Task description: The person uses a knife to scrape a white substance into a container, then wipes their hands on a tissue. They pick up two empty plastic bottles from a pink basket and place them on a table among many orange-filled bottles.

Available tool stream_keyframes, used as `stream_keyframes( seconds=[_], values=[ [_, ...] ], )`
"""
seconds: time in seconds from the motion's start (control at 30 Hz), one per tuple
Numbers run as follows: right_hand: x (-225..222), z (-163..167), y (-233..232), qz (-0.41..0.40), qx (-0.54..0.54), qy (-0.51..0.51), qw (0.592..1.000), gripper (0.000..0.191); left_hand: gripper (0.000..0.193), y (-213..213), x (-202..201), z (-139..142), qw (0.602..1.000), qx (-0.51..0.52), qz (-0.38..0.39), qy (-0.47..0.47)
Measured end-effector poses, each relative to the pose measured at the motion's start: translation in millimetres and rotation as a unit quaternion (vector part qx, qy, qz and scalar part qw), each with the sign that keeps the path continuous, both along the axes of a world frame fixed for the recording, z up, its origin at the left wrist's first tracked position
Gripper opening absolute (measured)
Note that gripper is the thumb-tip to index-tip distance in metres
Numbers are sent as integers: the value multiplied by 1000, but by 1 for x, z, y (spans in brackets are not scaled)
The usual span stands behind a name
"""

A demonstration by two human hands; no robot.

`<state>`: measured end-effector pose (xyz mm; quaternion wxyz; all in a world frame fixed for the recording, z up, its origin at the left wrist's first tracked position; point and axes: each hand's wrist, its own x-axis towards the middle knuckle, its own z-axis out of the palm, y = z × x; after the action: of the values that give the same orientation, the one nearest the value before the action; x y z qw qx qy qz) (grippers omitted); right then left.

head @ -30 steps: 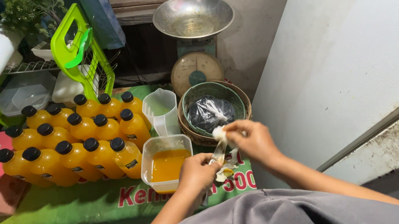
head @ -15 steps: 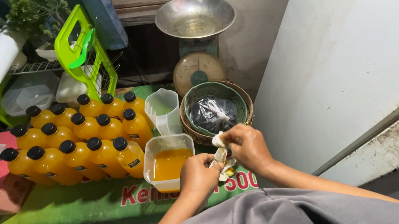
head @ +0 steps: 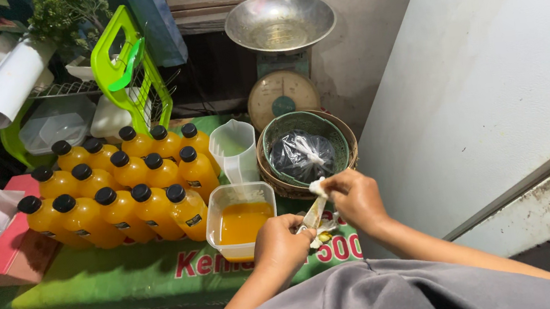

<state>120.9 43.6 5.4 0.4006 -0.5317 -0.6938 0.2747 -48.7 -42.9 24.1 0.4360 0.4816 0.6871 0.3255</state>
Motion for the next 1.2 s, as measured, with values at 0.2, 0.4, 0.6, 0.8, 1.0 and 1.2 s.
stream_keyframes(
  seconds=[0.2,0.4,0.6,0.8,1.0,1.2],
  values=[
    [-7,10,-43,89,-5,-42,995,20,34,7,-3,-3,994,92,11,61],
    [1,-9,6,15,17,42,999,21,25,4,-1,10,999,17,-6,47],
    [10,-24,18,-60,-73,31,995,18,24,2,-2,16,1000,4,-6,23],
    [24,-22,9,-130,-106,25,986,19,28,1,-4,12,999,4,-25,26],
    [17,-12,5,-16,-163,162,973,21,25,8,-10,7,955,-120,73,-260],
    [-10,11,-38,79,-37,67,994,18,19,10,-6,-6,956,-95,62,-269]
  ],
)
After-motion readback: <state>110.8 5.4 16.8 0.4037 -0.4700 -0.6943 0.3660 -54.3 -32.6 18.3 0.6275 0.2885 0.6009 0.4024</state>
